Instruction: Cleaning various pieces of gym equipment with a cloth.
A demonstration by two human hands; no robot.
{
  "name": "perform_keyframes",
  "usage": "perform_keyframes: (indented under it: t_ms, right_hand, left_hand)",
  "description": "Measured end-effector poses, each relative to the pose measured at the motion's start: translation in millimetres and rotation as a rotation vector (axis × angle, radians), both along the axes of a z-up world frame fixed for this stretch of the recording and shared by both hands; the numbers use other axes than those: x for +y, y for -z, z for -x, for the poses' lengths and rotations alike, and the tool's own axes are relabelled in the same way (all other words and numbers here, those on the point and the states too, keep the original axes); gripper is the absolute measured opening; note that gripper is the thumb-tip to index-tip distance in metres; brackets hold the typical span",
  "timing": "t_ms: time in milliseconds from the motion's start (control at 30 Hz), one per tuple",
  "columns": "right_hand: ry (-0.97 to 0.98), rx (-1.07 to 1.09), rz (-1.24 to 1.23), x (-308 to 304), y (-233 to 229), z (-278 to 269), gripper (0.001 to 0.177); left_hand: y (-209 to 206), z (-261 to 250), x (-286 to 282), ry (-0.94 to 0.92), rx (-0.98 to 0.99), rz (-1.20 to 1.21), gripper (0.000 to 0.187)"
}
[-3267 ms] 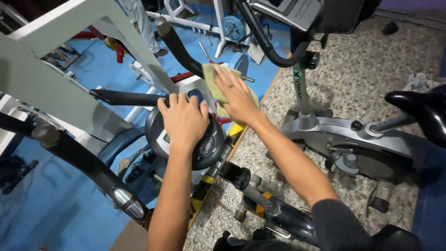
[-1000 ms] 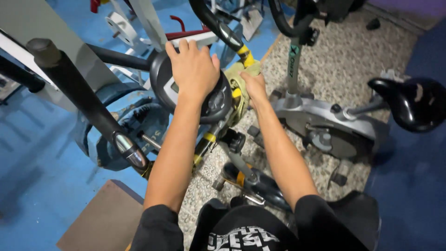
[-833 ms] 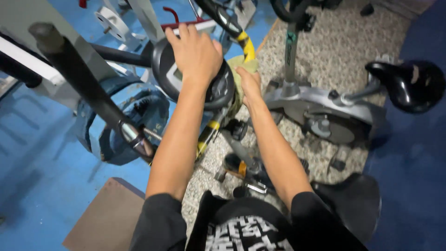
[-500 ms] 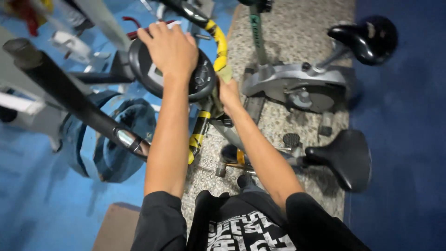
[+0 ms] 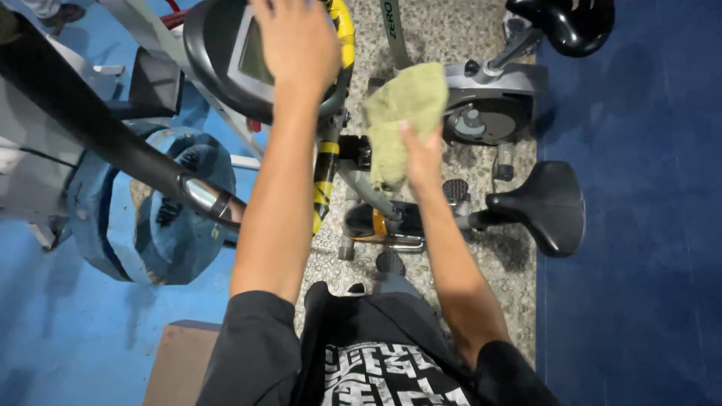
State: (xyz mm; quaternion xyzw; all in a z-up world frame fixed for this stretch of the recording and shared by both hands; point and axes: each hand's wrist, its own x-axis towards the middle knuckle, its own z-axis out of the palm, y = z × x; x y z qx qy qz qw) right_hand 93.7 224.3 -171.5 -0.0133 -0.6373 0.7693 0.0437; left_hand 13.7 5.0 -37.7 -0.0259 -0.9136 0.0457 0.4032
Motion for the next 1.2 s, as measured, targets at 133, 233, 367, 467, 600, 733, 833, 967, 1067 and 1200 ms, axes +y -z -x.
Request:
perform_keyframes:
  t_ms: [133,233,367,467,600,733,833,967,1067,1200]
  right_hand:
    - [-0.390,0.227,-1.091,-49.8,48.6,-7.6,0.079]
    - [-0.072,0.715,-1.365,-70.2,52.7,-17.3,0.071]
    - [-0.155,0.718,-1.378,-66.6,55.8,15.7,0.074]
    - [-0.077,0.893,-1.756,-65.9,118.6,68.6,0.013]
    - [-0.534,0.714,-2.016,-55.2,170.3,82.5,0.015]
    - [-0.462,0.658,-1.695,-70.0,144.4,73.2,0.024]
    - [-0.421,0.617,-1.468,-57.7,107.0,63.2,0.044]
    - [-0.376,0.482,-1.127,-55.5,96.2,29.7,0.072]
    - [-0.311,0.384,-0.883,-52.0,91.2,22.7,0.094]
    - [-0.212,0.212,-0.560,-43.8,95.2,0.1,0.123]
  left_hand:
    - [9.0,6.4,6.0,0.036,-0.132,0.079,0.023]
    - [7.8,10.1,5.9,0.018,-0.177,0.073,0.028]
    - [19.6,18.5,10.6,-0.001,-0.147,0.021,0.028]
    - [13.7,14.3,23.2,-0.044,-0.086,0.018,0.030]
    - [26.6,-11.8,75.7,-0.150,-0.314,0.244,0.024]
    - [105.5,11.0,105.9,0.277,-0.780,-0.132,0.030]
    - [207.8,50.6,98.2,0.155,-1.045,0.152,0.049]
    - [205.5,37.2,96.7,0.179,-1.039,-0.024,0.041]
    - [231.5,48.6,91.8,0.177,-0.919,0.071,0.043]
    - [261.0,50.4,86.9,0.148,-0.945,-0.004,0.047]
